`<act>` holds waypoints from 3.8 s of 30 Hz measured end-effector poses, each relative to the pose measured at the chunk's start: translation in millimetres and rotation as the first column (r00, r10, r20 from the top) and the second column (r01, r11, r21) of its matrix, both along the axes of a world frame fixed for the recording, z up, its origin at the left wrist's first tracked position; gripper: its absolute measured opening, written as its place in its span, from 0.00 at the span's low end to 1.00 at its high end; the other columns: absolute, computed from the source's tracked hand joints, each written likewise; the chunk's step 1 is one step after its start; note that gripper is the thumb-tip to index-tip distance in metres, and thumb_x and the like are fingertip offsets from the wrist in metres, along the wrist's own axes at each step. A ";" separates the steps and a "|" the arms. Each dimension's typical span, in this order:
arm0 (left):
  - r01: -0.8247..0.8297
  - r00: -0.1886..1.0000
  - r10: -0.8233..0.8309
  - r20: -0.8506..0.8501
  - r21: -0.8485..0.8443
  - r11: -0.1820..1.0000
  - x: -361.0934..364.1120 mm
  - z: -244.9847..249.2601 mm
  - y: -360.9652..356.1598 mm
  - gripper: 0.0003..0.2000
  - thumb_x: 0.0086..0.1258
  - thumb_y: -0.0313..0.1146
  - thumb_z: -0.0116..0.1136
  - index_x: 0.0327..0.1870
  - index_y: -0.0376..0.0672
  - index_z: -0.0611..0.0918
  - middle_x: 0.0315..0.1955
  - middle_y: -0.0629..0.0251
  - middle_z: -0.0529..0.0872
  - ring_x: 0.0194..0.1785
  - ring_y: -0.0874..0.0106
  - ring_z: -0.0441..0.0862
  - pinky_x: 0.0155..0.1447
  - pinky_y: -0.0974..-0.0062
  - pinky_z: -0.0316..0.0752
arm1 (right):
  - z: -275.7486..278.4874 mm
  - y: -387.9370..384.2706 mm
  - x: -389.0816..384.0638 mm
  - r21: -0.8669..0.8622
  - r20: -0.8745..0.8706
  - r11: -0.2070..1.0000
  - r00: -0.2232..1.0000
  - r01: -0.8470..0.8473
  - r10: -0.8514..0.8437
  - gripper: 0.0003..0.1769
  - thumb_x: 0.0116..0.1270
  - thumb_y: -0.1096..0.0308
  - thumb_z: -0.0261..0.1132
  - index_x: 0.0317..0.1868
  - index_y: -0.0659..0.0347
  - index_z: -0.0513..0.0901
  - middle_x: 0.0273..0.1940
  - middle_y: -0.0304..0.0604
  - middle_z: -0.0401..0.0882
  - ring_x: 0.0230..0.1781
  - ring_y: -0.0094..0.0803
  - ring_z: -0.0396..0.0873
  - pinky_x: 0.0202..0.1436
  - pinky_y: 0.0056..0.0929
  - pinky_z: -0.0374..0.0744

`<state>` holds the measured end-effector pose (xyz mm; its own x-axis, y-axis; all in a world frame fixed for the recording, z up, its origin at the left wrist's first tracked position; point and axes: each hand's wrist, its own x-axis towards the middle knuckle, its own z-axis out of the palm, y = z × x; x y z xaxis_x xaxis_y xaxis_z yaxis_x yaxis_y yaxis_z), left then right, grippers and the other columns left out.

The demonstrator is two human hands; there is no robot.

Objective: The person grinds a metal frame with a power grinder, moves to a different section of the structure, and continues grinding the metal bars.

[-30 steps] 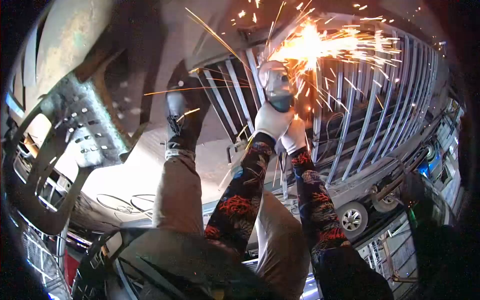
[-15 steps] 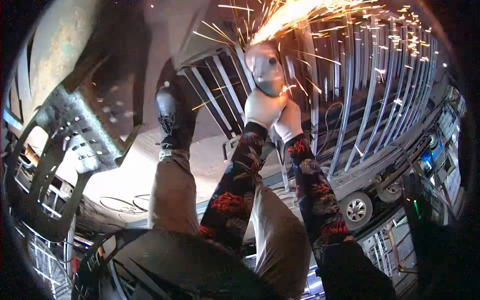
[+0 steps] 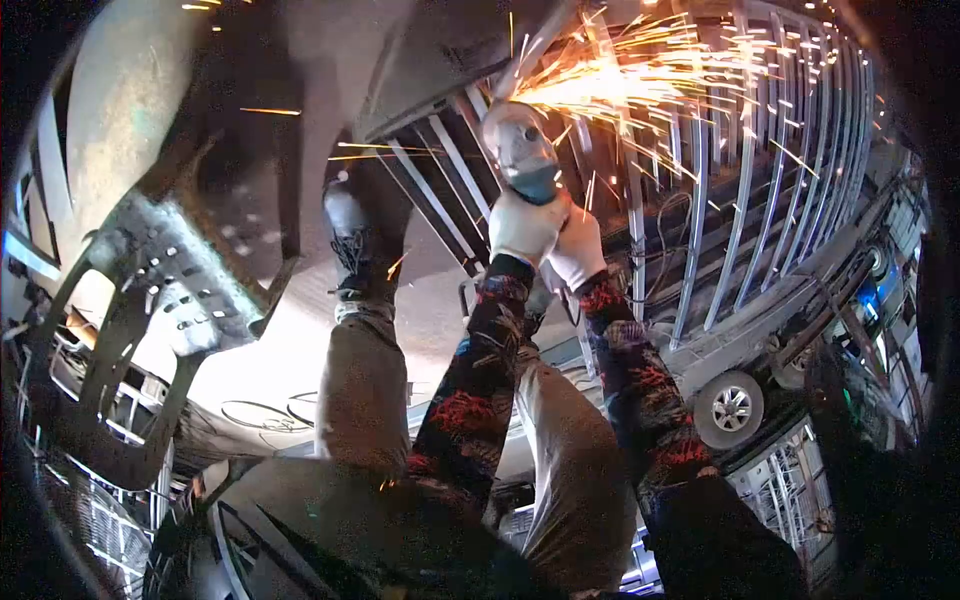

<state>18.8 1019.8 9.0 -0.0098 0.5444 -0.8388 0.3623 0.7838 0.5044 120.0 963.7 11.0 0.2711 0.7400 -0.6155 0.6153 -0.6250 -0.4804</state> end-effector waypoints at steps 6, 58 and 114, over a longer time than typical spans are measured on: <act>0.057 0.996 -0.055 0.073 -0.023 0.998 12.3 -16.0 3.0 0.22 0.51 0.49 0.70 0.34 0.36 0.86 0.32 0.44 0.88 0.41 0.50 0.88 0.45 0.60 0.82 | -5.4 2.9 15.6 0.073 -0.079 0.997 0.996 -0.041 0.046 0.16 0.61 0.60 0.69 0.40 0.65 0.83 0.36 0.58 0.85 0.42 0.54 0.84 0.45 0.40 0.80; 0.064 0.991 -0.063 0.120 -0.002 0.998 11.2 -14.2 14.8 0.24 0.53 0.51 0.69 0.35 0.34 0.86 0.31 0.45 0.88 0.41 0.53 0.88 0.44 0.62 0.82 | 13.2 25.2 8.9 -0.016 0.005 0.999 1.000 0.029 -0.028 0.25 0.52 0.52 0.75 0.42 0.64 0.83 0.39 0.60 0.84 0.44 0.54 0.84 0.46 0.42 0.81; 0.066 0.995 -0.067 -0.075 -0.026 0.998 1.9 14.7 5.0 0.21 0.53 0.50 0.70 0.30 0.36 0.87 0.29 0.45 0.87 0.38 0.51 0.88 0.43 0.59 0.82 | 21.4 9.5 4.5 -0.045 -0.160 0.999 0.986 0.030 -0.036 0.18 0.57 0.57 0.70 0.39 0.63 0.83 0.33 0.57 0.84 0.39 0.51 0.85 0.44 0.39 0.79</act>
